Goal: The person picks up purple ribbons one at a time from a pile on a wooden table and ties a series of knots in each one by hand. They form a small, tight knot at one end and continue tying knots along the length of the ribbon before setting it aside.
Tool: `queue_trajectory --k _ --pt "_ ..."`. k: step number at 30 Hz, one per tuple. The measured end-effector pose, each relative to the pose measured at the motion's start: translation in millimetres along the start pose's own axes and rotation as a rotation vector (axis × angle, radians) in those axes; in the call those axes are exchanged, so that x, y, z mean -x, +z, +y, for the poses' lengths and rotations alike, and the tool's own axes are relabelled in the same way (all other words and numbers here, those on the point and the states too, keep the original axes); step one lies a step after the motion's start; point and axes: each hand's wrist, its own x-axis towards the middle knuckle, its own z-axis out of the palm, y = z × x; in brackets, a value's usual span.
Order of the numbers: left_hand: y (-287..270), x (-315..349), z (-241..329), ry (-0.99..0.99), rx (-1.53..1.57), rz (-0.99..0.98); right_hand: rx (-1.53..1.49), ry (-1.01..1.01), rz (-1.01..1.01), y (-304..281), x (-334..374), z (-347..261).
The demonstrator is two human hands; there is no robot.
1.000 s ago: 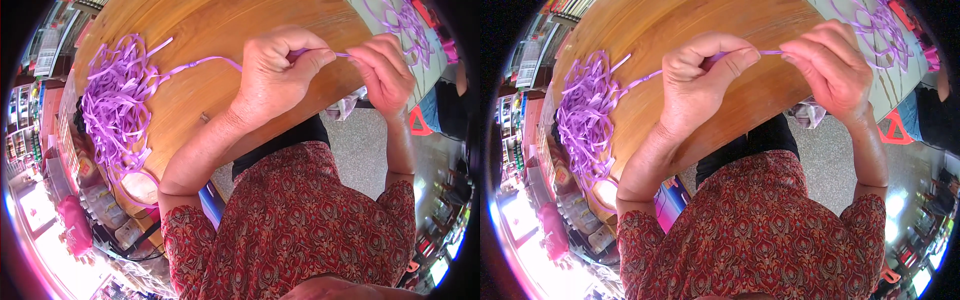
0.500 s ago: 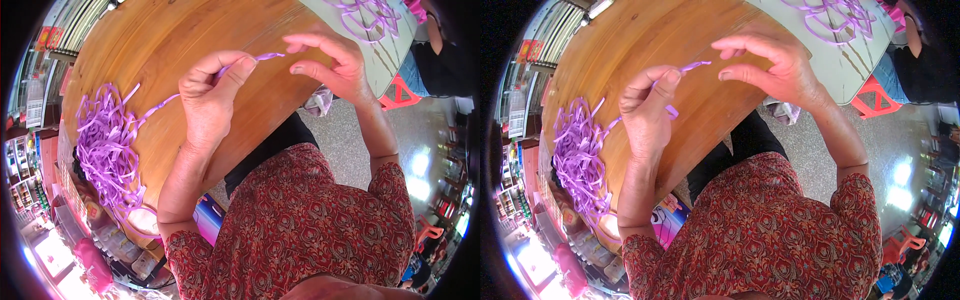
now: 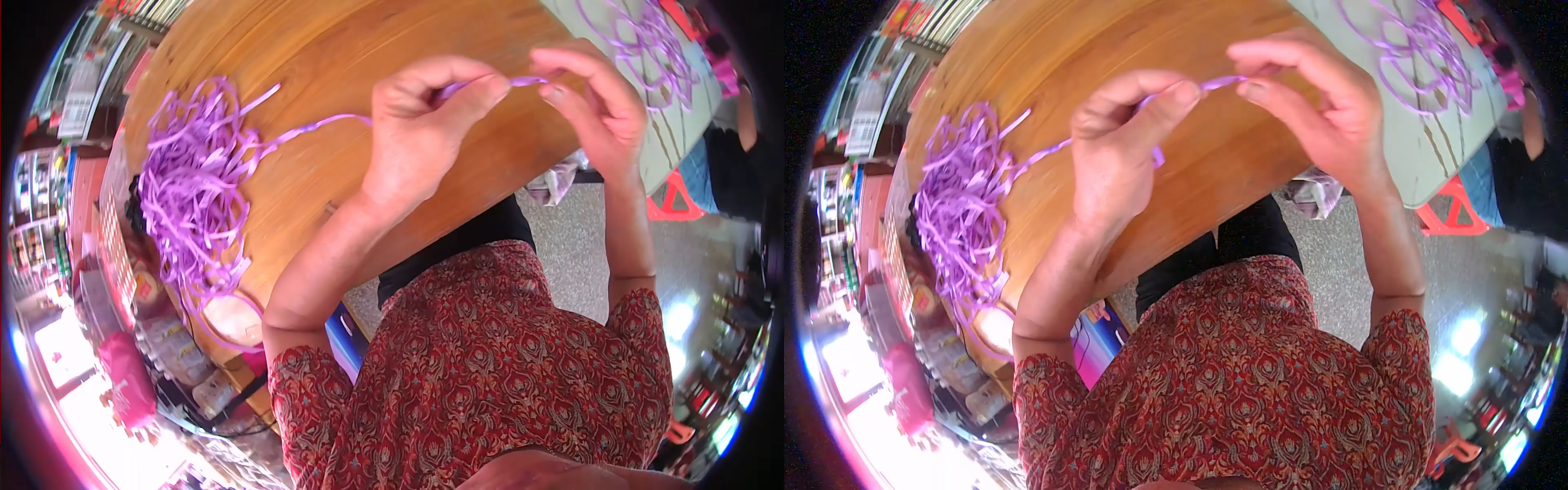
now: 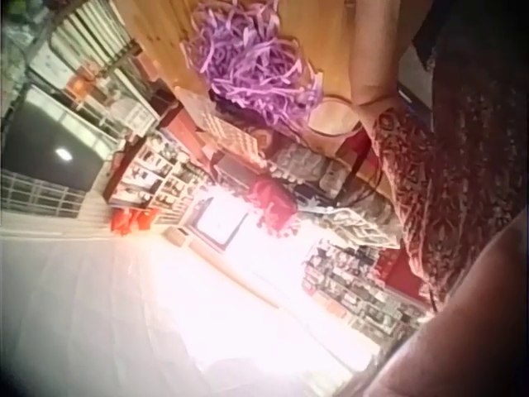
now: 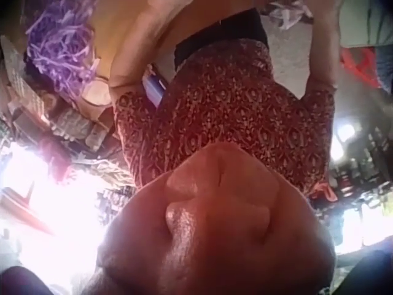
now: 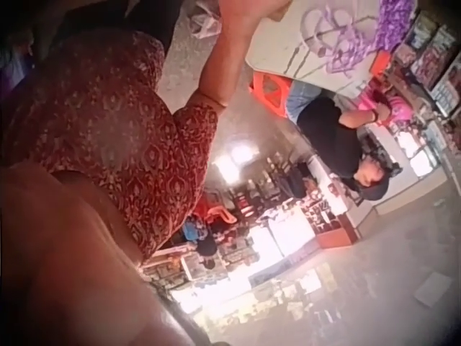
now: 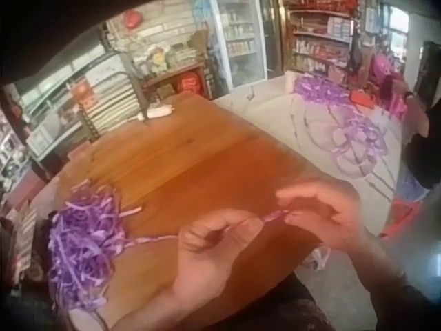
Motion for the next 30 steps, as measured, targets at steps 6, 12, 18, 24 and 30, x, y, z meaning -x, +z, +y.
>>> queue_trajectory --k 6,12,18,24,30 --pt "15 -10 37 0.132 0.520 -0.113 -0.190 0.130 -0.033 54 0 6" --pt "17 -19 96 0.148 0.799 -0.435 -0.478 0.033 -0.232 83 -21 -12" --pt "-58 -20 134 0.376 0.819 -0.276 -0.590 0.236 -0.408 42 -15 -1" --pt "-93 -5 134 0.384 0.878 -0.208 -0.581 0.475 -0.358 -8 -2 -11" --pt "-112 -3 111 0.375 0.816 -0.098 -0.529 0.469 -0.224 -37 9 0"
